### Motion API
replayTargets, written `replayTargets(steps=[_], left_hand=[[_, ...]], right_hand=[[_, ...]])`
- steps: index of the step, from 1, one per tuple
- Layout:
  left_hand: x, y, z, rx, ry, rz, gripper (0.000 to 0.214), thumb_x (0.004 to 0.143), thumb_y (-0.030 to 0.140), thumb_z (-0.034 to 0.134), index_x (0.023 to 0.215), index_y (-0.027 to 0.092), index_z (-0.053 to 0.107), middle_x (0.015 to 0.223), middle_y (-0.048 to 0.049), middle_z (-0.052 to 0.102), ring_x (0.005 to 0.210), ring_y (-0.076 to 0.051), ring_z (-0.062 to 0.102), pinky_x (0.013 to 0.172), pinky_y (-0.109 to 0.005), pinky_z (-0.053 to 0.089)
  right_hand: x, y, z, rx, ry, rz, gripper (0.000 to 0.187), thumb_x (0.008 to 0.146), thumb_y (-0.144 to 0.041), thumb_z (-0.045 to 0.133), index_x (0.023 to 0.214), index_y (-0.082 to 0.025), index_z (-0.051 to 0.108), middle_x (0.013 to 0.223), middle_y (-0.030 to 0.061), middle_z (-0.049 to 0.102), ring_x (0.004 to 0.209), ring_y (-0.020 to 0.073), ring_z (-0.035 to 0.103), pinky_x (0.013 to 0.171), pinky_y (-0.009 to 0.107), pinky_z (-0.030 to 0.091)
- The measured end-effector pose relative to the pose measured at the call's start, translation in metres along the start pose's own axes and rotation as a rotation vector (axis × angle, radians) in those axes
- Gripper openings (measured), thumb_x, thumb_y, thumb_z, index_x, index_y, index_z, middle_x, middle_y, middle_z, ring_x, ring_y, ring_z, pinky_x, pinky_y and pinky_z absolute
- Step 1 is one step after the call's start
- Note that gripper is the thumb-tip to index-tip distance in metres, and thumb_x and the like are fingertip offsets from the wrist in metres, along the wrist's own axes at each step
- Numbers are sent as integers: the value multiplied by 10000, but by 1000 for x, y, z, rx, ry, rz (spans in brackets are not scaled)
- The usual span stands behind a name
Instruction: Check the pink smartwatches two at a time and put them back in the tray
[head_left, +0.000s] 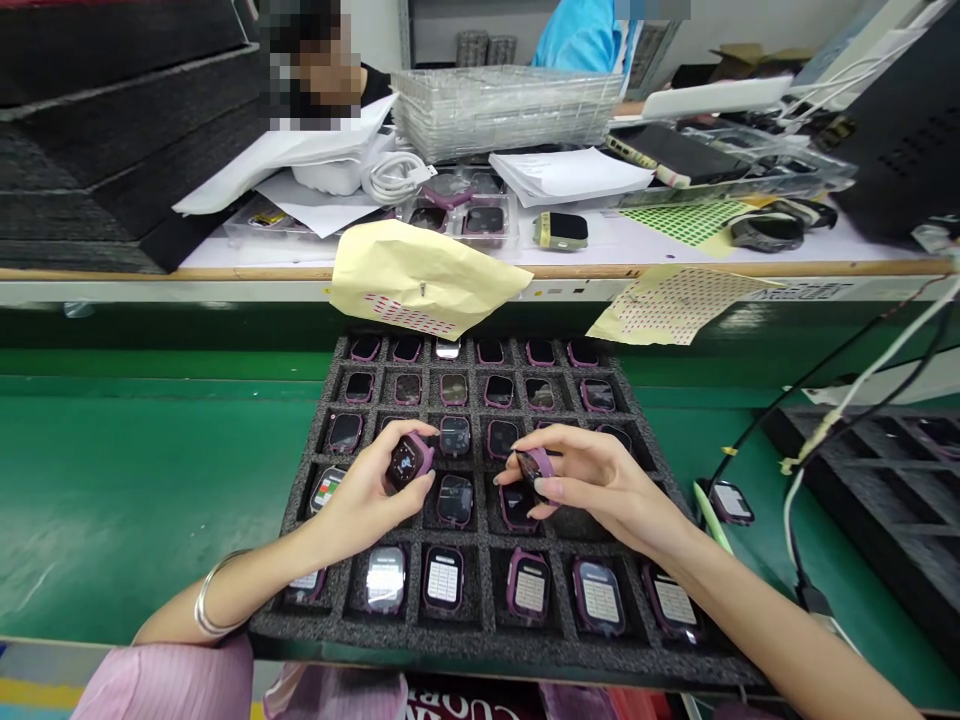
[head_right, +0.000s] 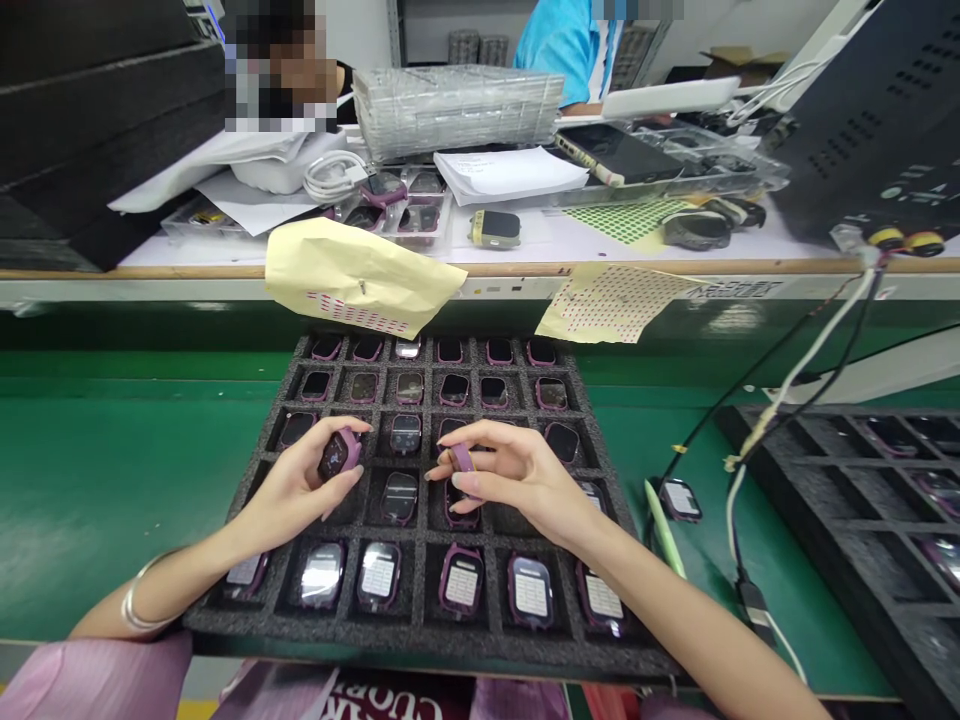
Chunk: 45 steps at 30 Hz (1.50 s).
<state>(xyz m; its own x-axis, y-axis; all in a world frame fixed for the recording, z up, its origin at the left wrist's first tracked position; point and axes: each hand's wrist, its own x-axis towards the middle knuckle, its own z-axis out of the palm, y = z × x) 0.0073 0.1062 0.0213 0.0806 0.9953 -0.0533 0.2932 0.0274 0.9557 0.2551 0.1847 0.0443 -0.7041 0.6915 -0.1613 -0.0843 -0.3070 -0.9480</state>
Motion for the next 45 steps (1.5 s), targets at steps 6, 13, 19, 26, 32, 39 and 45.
replayTargets(steps=[6, 13, 19, 26, 32, 39, 45], left_hand=[[-3, 1, -1, -10, 29, 19, 354, 847, 241, 556, 1192, 229, 477, 857, 6, 538, 502, -70, 404, 438, -187, 348], [5, 1, 4, -307, -123, -135, 455, 801, 248, 635, 1204, 228, 424, 850, 16, 508, 521, -75, 501, 511, -225, 463], [11, 1, 7, -639, -122, -170, 380, 756, 106, 575, 1102, 192, 444, 1002, -72, 599, 907, -204, 608, 709, -330, 545], [11, -7, 10, -666, -183, -140, 432, 783, 103, 531, 1190, 202, 423, 966, -63, 593, 920, -214, 599, 701, -350, 563], [11, -6, 10, -615, -218, -121, 342, 805, 118, 522, 1133, 196, 466, 994, -63, 545, 898, -210, 598, 691, -352, 575], [9, -8, 11, -615, -241, -108, 312, 826, 96, 502, 1117, 202, 466, 966, -48, 527, 895, -201, 591, 682, -338, 579], [9, -9, 11, -619, -260, -75, 291, 844, 123, 520, 1120, 200, 470, 923, -43, 549, 873, -192, 592, 677, -324, 579]], right_hand=[[-3, -5, 0, 5, 17, -28, 284, 774, -247, 765, 1020, -183, 638, 929, 98, 665, 967, 308, 649, 600, 303, 600], [4, 2, 3, 65, -44, 77, 315, 837, -280, 704, 1118, -182, 601, 1094, 122, 645, 1096, 297, 591, 762, 361, 582], [7, 10, 2, 94, -47, 82, 334, 847, -249, 671, 1161, -186, 574, 1132, 136, 640, 1066, 292, 614, 778, 379, 576], [8, 15, 2, 36, -82, 63, 329, 866, -231, 638, 1180, -168, 563, 1133, 138, 642, 1047, 290, 625, 738, 365, 599], [7, 17, 1, 4, -111, 21, 321, 871, -213, 638, 1180, -162, 568, 1137, 129, 641, 1042, 288, 627, 735, 374, 611], [5, 17, 2, -27, -111, 24, 361, 866, -256, 672, 1199, -173, 561, 1130, 120, 645, 1030, 279, 635, 730, 361, 616], [4, 21, 5, -106, -54, 29, 319, 891, -269, 641, 1184, -176, 557, 1113, 116, 645, 997, 262, 651, 682, 316, 617]])
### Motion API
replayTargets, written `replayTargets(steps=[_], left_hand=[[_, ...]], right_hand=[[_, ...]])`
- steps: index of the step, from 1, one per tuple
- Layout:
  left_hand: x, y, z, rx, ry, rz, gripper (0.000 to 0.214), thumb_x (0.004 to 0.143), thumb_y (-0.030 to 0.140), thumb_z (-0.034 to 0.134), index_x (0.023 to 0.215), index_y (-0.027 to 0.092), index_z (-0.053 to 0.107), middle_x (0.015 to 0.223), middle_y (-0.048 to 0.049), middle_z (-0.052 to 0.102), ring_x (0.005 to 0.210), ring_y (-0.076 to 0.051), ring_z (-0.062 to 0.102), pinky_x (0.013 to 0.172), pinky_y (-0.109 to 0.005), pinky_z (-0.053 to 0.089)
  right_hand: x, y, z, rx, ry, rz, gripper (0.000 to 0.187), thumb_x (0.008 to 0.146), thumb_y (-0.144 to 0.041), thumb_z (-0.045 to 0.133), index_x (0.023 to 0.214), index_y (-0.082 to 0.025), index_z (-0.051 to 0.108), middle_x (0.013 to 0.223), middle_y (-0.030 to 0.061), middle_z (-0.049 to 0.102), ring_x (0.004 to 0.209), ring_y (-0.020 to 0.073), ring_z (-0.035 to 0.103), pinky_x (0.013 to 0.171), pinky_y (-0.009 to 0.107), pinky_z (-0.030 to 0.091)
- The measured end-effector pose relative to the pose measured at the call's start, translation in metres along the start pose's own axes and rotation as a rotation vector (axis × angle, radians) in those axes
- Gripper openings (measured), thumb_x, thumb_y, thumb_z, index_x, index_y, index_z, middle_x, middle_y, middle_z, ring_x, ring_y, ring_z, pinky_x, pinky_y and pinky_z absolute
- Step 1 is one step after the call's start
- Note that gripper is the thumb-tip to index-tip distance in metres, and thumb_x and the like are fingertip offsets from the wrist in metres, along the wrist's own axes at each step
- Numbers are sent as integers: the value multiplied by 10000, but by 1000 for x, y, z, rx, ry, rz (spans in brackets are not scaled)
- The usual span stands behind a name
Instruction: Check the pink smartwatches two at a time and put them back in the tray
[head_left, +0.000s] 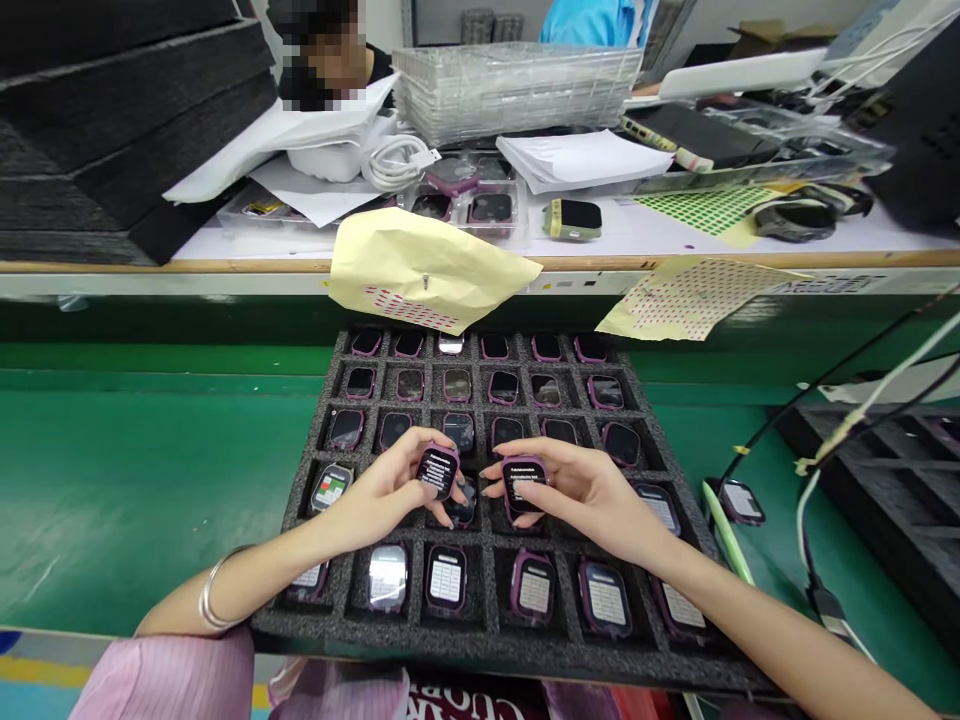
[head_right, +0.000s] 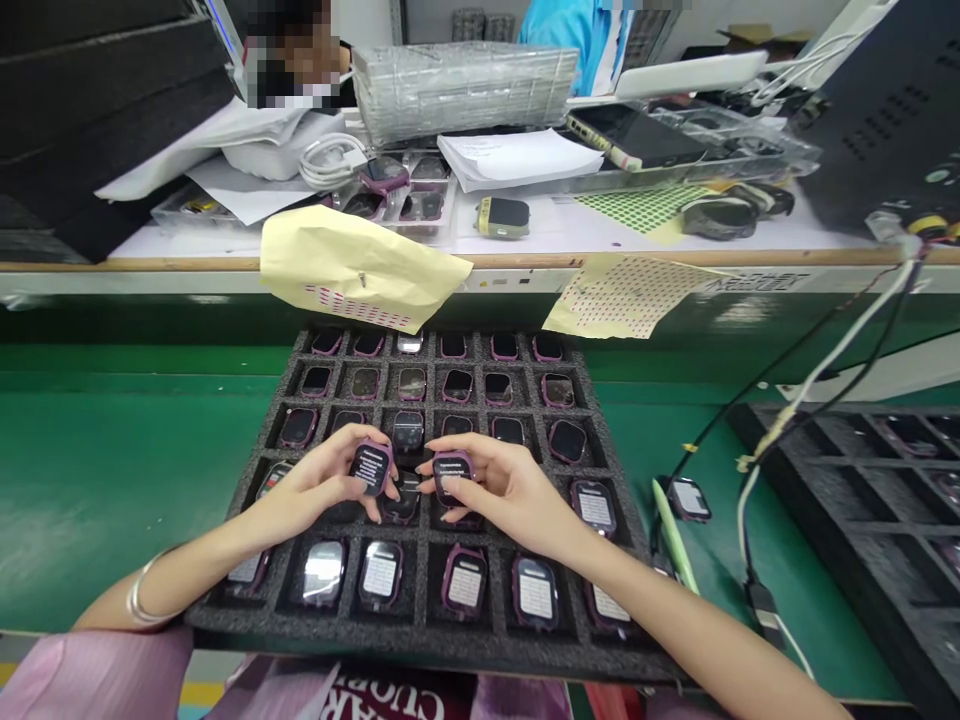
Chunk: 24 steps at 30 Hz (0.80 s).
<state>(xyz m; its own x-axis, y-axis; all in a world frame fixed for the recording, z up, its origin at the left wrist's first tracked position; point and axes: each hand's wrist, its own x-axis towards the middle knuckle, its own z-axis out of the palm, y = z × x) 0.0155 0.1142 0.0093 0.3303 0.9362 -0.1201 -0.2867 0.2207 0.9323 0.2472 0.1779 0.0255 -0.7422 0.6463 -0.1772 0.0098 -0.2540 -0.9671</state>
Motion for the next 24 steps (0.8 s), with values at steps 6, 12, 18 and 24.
replayTargets(steps=[6, 12, 18, 24], left_hand=[[0, 3, 3, 5, -1, -2, 243, 889, 216, 549, 1117, 202, 466, 935, -51, 546, 872, -199, 607, 664, -321, 580], [0, 5, 4, -2, -3, 13, 211, 904, 246, 547, 1093, 194, 468, 890, -41, 545, 838, -184, 609, 615, -283, 575], [-4, 6, 4, 13, -10, 25, 216, 896, 231, 551, 1089, 190, 462, 902, -44, 535, 838, -190, 617, 604, -286, 577], [-15, 10, 0, 69, 5, 25, 471, 800, 94, 639, 1172, 240, 391, 979, -40, 532, 913, -192, 600, 715, -326, 573]], right_hand=[[-2, -4, -2, -86, -93, -13, 516, 822, -195, 708, 1282, -192, 476, 1190, 127, 610, 1122, 264, 579, 929, 399, 509], [-17, -11, -16, -269, -86, 81, 493, 833, -248, 685, 1277, -203, 476, 1141, 118, 635, 1082, 281, 601, 874, 385, 531], [-44, -3, -46, -963, 72, -32, 411, 837, -333, 660, 1219, -233, 545, 1207, 97, 542, 894, 257, 625, 795, 406, 542], [-54, -2, -58, -1290, -6, -130, 432, 885, -382, 616, 1285, -249, 519, 1233, 88, 509, 1115, 294, 501, 893, 417, 480]])
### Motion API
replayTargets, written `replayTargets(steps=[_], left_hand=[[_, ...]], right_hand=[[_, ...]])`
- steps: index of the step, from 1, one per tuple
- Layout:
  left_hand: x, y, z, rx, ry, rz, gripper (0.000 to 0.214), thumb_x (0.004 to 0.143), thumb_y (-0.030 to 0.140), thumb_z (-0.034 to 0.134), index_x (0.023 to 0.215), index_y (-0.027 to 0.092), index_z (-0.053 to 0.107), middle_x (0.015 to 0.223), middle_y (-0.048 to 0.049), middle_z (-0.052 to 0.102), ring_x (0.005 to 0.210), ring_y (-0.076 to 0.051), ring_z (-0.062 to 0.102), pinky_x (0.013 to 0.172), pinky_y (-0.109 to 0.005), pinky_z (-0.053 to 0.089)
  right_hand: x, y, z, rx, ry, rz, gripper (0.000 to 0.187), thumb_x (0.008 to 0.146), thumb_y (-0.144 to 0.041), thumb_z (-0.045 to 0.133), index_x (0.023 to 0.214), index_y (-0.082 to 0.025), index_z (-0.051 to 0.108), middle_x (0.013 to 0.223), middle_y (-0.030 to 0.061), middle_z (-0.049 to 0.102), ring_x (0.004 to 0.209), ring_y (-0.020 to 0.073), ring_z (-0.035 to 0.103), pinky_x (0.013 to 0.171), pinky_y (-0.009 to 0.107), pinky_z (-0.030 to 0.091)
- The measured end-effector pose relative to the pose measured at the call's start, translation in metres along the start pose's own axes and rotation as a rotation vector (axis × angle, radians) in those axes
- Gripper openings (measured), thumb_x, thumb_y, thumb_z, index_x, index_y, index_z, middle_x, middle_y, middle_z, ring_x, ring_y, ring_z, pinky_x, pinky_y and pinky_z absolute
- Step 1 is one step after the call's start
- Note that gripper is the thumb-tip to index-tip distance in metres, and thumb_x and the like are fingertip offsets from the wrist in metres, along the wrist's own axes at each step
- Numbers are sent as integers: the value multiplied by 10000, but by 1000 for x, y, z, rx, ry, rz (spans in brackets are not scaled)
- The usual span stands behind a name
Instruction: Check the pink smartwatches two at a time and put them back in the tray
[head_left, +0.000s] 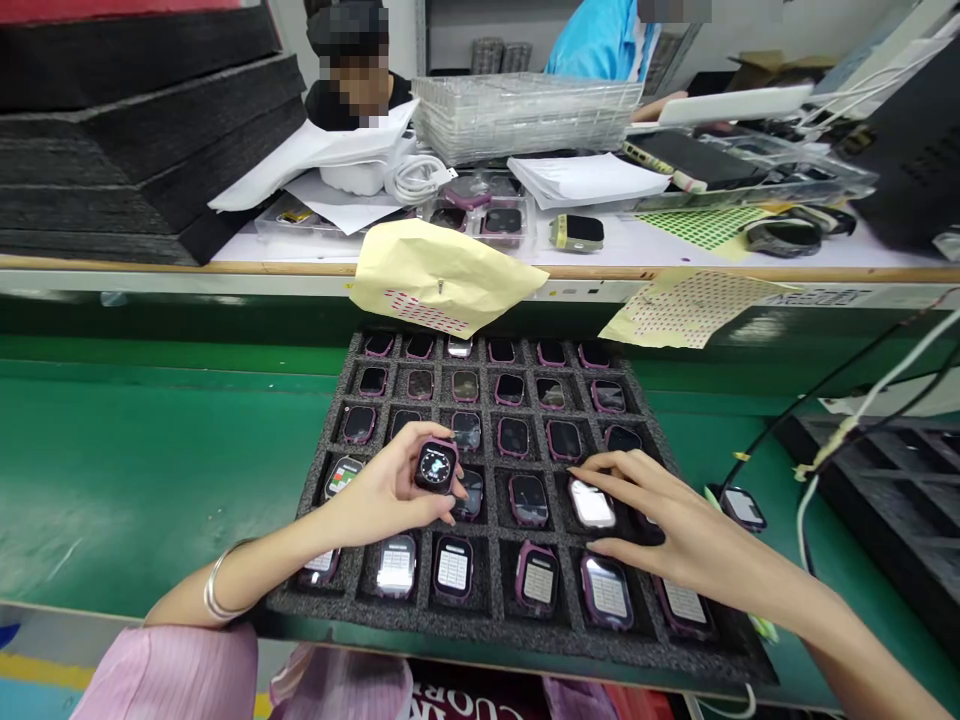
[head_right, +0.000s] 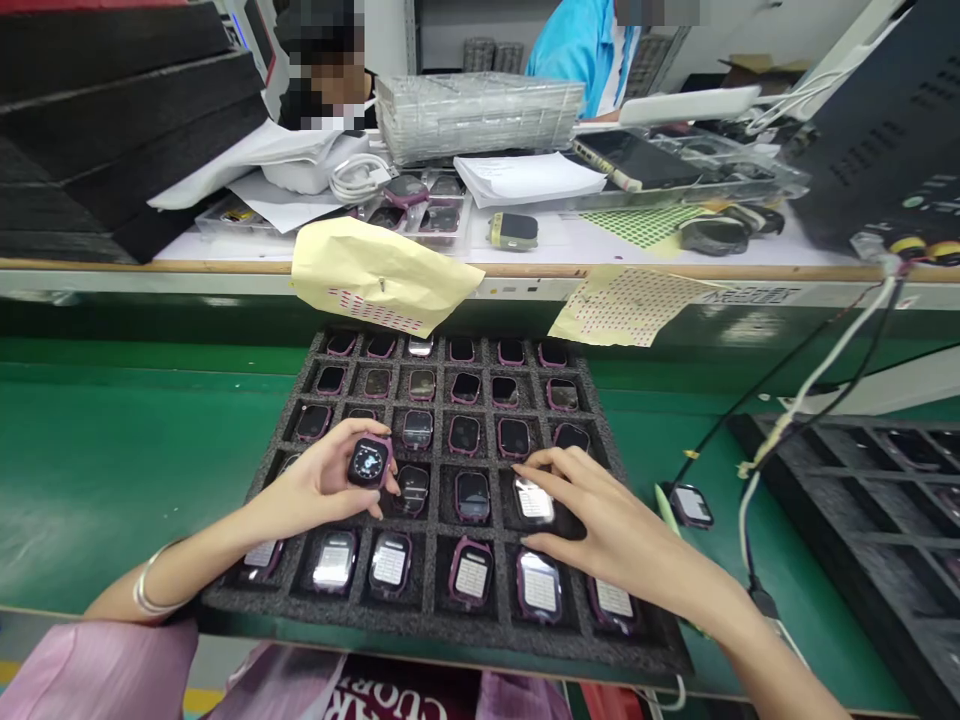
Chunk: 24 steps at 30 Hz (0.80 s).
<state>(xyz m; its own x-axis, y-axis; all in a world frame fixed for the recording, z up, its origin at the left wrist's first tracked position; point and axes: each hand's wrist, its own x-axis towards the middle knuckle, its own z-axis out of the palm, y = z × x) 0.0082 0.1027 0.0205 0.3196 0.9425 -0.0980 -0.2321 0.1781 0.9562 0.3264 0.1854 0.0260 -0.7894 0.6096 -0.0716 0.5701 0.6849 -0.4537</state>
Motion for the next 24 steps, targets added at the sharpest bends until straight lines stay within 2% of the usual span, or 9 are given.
replayTargets(steps=[3, 6, 9, 11, 13, 15, 18, 22, 24], left_hand=[[-7, 1, -4, 33, 34, -24, 524, 780, 78, 648, 1191, 255, 374, 998, -35, 527, 911, -184, 590, 757, -350, 564], [-11, 1, -7, 61, 86, -29, 422, 800, 125, 632, 1139, 234, 405, 974, -37, 524, 896, -190, 585, 703, -327, 561], [-12, 2, -6, 95, 123, -30, 340, 814, 152, 621, 1077, 217, 416, 932, -33, 533, 867, -185, 579, 650, -289, 542], [-12, 4, -4, 106, 127, -29, 328, 817, 155, 619, 1065, 217, 413, 928, -31, 533, 863, -182, 577, 635, -276, 530], [-12, 5, -2, 109, 117, -27, 330, 818, 157, 618, 1069, 219, 413, 931, -29, 534, 861, -180, 575, 631, -270, 524], [-11, 7, 0, 107, 102, -15, 335, 815, 157, 623, 1071, 223, 417, 931, -27, 535, 860, -179, 574, 629, -268, 521], [-8, 10, 2, 103, 92, 10, 344, 814, 152, 625, 1081, 226, 421, 935, -25, 532, 857, -178, 576, 625, -262, 519], [-1, 16, 3, 104, 95, 23, 340, 819, 149, 619, 1086, 219, 422, 936, -29, 532, 851, -175, 576, 620, -252, 515], [2, 18, 4, 101, 77, 16, 347, 815, 151, 625, 1086, 219, 419, 927, -27, 535, 853, -178, 573, 617, -253, 513]], right_hand=[[11, -9, 1, -27, 58, -92, 278, 970, -344, 480, 1210, -242, 578, 1218, 80, 536, 1093, 276, 504, 891, 419, 469], [29, -26, 15, -68, 88, -161, 256, 992, -255, 409, 1097, -169, 626, 1094, 114, 588, 995, 274, 544, 849, 422, 490], [43, -45, 36, -217, 98, -89, 160, 944, -206, 510, 955, -117, 642, 938, 140, 596, 883, 297, 567, 785, 453, 513], [47, -55, 46, -285, 78, -10, 99, 895, -196, 605, 926, -108, 637, 894, 141, 588, 869, 316, 571, 762, 465, 520], [47, -59, 50, -275, 84, 53, 124, 860, -202, 661, 937, -110, 627, 901, 139, 576, 879, 328, 570, 745, 465, 522], [45, -59, 49, -149, 90, 78, 127, 858, -225, 667, 936, -136, 620, 914, 113, 556, 843, 293, 578, 715, 424, 526], [43, -56, 43, 167, 69, 48, 93, 871, -266, 648, 855, -180, 616, 942, 69, 527, 830, 227, 585, 725, 353, 521], [43, -61, 35, 599, 89, 22, 132, 883, -291, 631, 822, -180, 592, 1116, 92, 544, 1036, 248, 571, 869, 377, 504], [46, -65, 30, 861, 80, 102, 171, 891, -334, 620, 853, -176, 566, 1102, 100, 586, 965, 245, 624, 769, 376, 565]])
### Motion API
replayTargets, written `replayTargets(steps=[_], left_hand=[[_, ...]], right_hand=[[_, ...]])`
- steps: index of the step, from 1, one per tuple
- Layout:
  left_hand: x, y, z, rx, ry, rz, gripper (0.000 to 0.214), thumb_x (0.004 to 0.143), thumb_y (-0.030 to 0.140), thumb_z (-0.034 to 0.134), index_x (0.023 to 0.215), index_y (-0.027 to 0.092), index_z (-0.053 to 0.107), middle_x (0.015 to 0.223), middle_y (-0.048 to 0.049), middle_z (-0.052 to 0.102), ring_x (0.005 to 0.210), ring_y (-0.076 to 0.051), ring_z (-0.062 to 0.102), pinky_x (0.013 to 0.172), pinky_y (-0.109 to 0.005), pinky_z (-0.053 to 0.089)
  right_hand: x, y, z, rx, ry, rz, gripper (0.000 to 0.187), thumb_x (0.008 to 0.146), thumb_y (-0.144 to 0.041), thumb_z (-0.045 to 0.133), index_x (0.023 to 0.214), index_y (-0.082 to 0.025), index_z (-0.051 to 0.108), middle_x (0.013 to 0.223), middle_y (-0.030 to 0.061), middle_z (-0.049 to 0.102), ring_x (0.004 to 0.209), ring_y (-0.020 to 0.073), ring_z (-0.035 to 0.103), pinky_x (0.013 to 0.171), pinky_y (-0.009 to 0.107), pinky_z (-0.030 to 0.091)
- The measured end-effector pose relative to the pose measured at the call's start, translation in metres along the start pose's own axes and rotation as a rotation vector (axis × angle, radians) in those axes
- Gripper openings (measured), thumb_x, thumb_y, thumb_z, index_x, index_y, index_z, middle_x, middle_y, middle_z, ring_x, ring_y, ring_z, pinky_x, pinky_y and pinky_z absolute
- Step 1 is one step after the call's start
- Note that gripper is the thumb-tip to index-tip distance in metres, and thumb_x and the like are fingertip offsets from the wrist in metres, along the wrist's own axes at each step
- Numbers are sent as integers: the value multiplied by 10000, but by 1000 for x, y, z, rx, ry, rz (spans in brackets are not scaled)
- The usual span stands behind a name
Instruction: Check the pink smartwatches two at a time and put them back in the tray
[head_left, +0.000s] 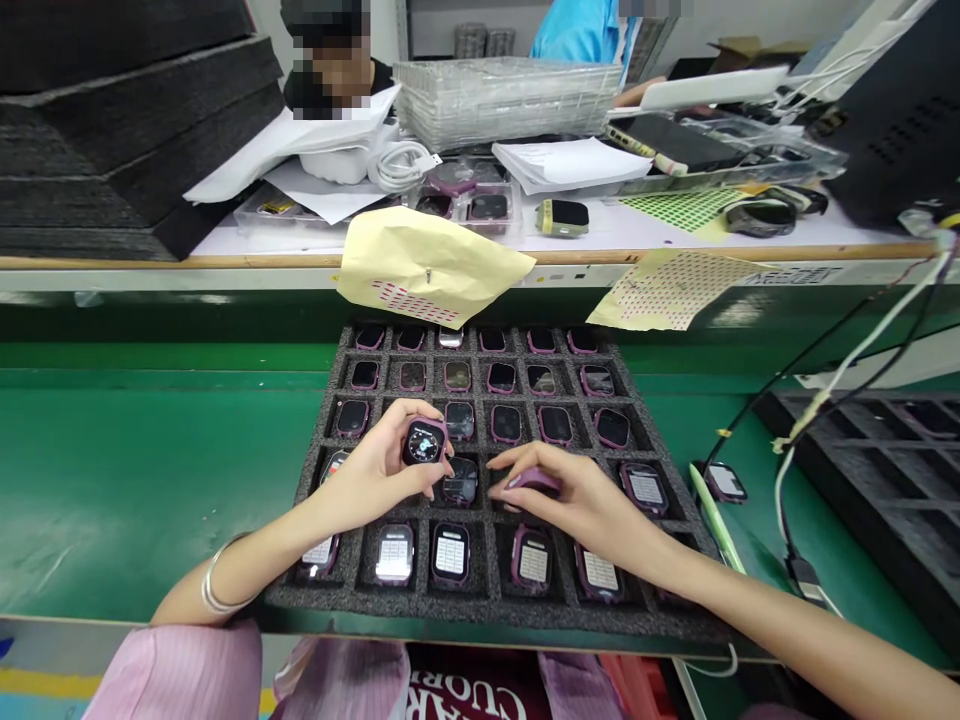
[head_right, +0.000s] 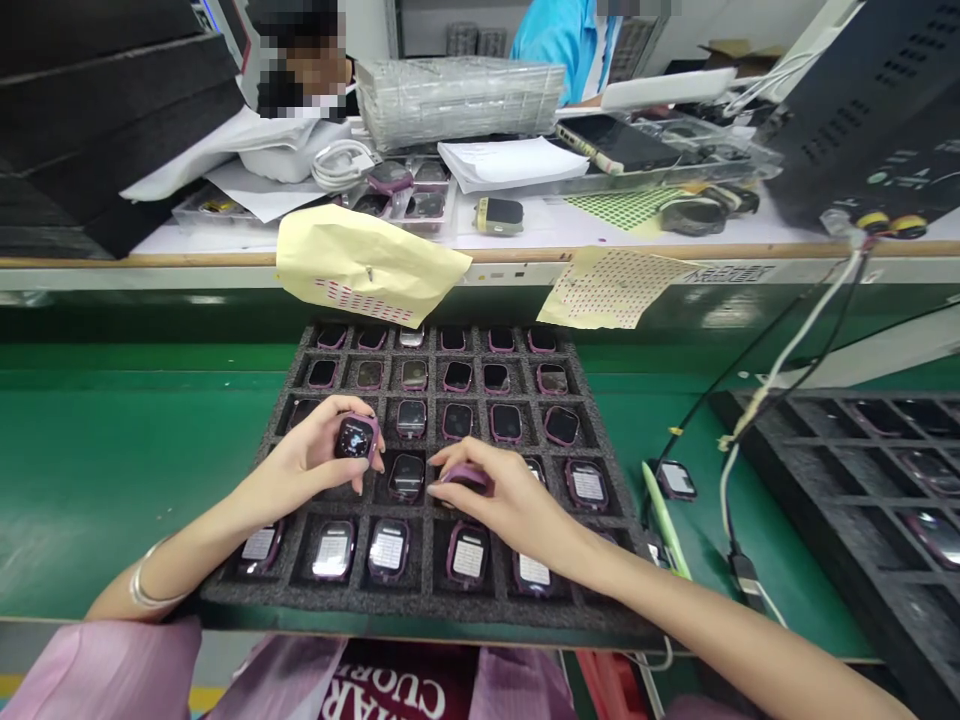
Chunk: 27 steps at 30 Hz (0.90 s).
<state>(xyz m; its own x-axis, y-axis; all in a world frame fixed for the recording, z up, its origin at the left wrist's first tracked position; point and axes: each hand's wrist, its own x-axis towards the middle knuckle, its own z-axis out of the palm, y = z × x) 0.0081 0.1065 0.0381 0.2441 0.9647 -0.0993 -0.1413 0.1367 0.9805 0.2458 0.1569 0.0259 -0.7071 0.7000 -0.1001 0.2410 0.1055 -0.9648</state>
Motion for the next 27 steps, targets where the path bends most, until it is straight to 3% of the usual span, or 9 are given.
replayTargets(steps=[3, 8, 12, 14, 16, 22, 27], left_hand=[[4, -3, 1, -9, -32, -15, 358, 816, 156, 625, 1095, 219, 410, 915, -24, 537, 848, -179, 572, 613, -255, 508], [6, -13, 3, -38, -70, -58, 345, 815, 158, 624, 1079, 212, 408, 911, -26, 528, 843, -183, 580, 596, -250, 502], [6, -16, 3, -66, -67, -69, 340, 803, 169, 639, 1062, 213, 424, 924, -22, 513, 834, -181, 593, 597, -254, 511], [6, -17, 3, -79, -51, -68, 342, 795, 173, 647, 1059, 215, 434, 918, -19, 511, 827, -182, 603, 593, -254, 514], [6, -18, 3, -81, -43, -76, 348, 794, 174, 647, 1067, 215, 435, 904, -18, 522, 795, -175, 613, 558, -232, 498], [3, -16, 4, -46, -25, -111, 342, 788, 153, 645, 1056, 213, 442, 896, -12, 533, 693, -124, 591, 454, -161, 408], [2, -17, 6, -22, -41, -111, 336, 784, 149, 644, 1042, 211, 439, 887, -2, 513, 694, -115, 559, 457, -157, 423]], right_hand=[[8, -11, -1, 244, 17, 130, 259, 840, -379, 679, 864, -168, 529, 985, 98, 648, 793, 233, 673, 504, 285, 587], [22, -16, -6, 232, 48, 233, 288, 828, -347, 700, 991, -136, 592, 808, 88, 700, 462, 92, 536, 303, 131, 370], [20, -13, -8, 427, -129, 224, 526, 906, -371, 601, 1360, -181, 415, 1084, 126, 661, 709, 139, 597, 441, 167, 495], [17, -11, -8, 487, -199, 194, 601, 927, -377, 574, 1438, -219, 302, 1193, 120, 609, 825, 159, 605, 549, 214, 551], [14, -10, -8, 488, -242, 153, 601, 936, -375, 569, 1451, -246, 286, 1204, 105, 596, 831, 158, 610, 581, 228, 560], [17, -7, -6, 474, -233, 145, 430, 888, -337, 642, 1280, -198, 535, 985, 64, 635, 642, 126, 628, 485, 189, 549], [18, -3, -8, 497, -201, 152, 486, 871, -323, 664, 1312, -203, 499, 957, 69, 653, 624, 149, 666, 505, 226, 583]])
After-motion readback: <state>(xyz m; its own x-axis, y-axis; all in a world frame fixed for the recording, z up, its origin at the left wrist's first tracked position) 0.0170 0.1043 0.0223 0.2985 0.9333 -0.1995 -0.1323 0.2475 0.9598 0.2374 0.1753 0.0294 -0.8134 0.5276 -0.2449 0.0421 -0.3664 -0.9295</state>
